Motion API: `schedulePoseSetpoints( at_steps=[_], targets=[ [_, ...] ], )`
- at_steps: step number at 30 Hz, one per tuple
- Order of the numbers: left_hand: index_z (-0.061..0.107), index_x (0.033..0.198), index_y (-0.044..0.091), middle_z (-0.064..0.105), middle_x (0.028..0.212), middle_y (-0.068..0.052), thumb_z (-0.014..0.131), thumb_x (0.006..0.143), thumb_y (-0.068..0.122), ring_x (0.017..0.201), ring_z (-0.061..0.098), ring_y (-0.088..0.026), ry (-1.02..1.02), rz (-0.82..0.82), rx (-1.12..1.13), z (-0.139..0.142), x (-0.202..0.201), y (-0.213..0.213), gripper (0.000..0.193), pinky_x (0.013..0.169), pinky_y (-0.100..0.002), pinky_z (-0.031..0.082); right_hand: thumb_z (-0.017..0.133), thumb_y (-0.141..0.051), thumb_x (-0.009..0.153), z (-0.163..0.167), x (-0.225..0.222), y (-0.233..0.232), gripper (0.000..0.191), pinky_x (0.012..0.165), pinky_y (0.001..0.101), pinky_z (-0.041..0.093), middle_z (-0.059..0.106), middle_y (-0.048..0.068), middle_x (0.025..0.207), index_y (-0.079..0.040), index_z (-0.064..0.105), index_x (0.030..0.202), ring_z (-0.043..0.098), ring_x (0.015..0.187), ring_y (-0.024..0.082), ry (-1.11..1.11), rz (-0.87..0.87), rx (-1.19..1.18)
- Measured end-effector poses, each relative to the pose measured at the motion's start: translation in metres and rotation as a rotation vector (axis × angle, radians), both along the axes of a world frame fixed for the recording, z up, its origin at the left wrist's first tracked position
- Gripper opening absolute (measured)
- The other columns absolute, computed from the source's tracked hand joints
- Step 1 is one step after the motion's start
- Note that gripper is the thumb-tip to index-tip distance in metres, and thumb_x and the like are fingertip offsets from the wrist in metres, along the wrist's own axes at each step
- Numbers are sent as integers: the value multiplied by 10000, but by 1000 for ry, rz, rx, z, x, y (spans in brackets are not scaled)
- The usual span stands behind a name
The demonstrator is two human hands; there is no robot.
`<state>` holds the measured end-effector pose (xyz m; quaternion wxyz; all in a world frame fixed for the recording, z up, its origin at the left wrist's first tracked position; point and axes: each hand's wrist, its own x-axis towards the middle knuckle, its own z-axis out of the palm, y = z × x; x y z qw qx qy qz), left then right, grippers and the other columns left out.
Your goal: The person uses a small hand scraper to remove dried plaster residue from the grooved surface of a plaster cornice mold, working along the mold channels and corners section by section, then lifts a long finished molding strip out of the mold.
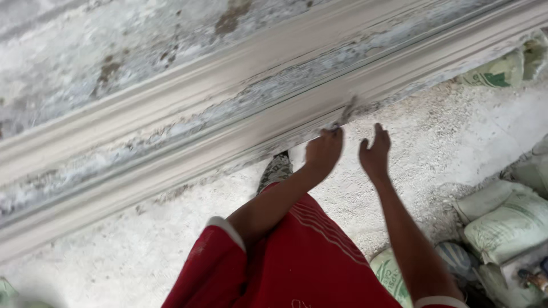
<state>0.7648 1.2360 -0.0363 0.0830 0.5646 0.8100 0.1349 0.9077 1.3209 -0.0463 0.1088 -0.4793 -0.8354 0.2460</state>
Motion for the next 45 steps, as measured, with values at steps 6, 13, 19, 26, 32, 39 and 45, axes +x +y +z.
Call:
schedulePoseSetpoints(
  at_steps=[6,13,19,26,32,39,45],
  targets=[
    [615,1339,163,683,972,-174,623,902,137,557,698,-272,-57,-113,-52,-12,-54,-67,438,394,-399,530,525,-161,1005,5,70,92,590,1215,511,317,411,283,1578,39,385,1543,360,1481,434,-16,-134,-151],
    [515,1443,123,658,969,-239,596,956,158,565,723,-257,-141,-129,-326,3,-41,-36,495,377,-388,569,512,-160,1019,0,60,187,621,1266,505,282,348,280,1627,56,334,1574,313,1531,429,3,-27,-75],
    [426,1541,238,676,945,-209,493,1069,142,630,689,-251,-134,-89,-191,-57,47,111,486,429,-391,559,510,-133,1074,-2,54,277,641,1267,568,241,98,298,1705,47,231,1622,76,1590,453,34,-12,-80],
    [585,1430,377,733,957,-128,397,1086,406,531,631,-203,75,-46,-192,-39,-18,6,393,357,-317,480,525,-158,1103,-3,132,442,695,1266,624,183,44,292,1734,-15,165,1680,67,1585,483,-50,8,-7],
    [642,1350,335,711,789,-60,272,1115,478,549,606,-145,-200,90,-363,-35,28,96,461,455,-317,510,522,-245,1101,5,173,536,770,1273,587,200,82,340,1711,72,93,1655,108,1571,513,-130,-23,-73],
    [563,1394,209,664,824,-94,344,1113,377,447,543,-127,-55,42,-255,-57,130,266,394,331,-283,464,525,-254,1042,5,187,580,608,1222,541,336,401,314,1561,36,352,1547,405,1446,470,-132,99,-186],
    [558,1447,338,654,854,-124,301,1081,401,461,575,-121,59,-5,-197,-9,66,177,452,341,-303,450,508,-111,993,6,196,586,556,1154,525,373,437,282,1518,36,381,1514,438,1415,444,-53,142,-173]
  ],
)
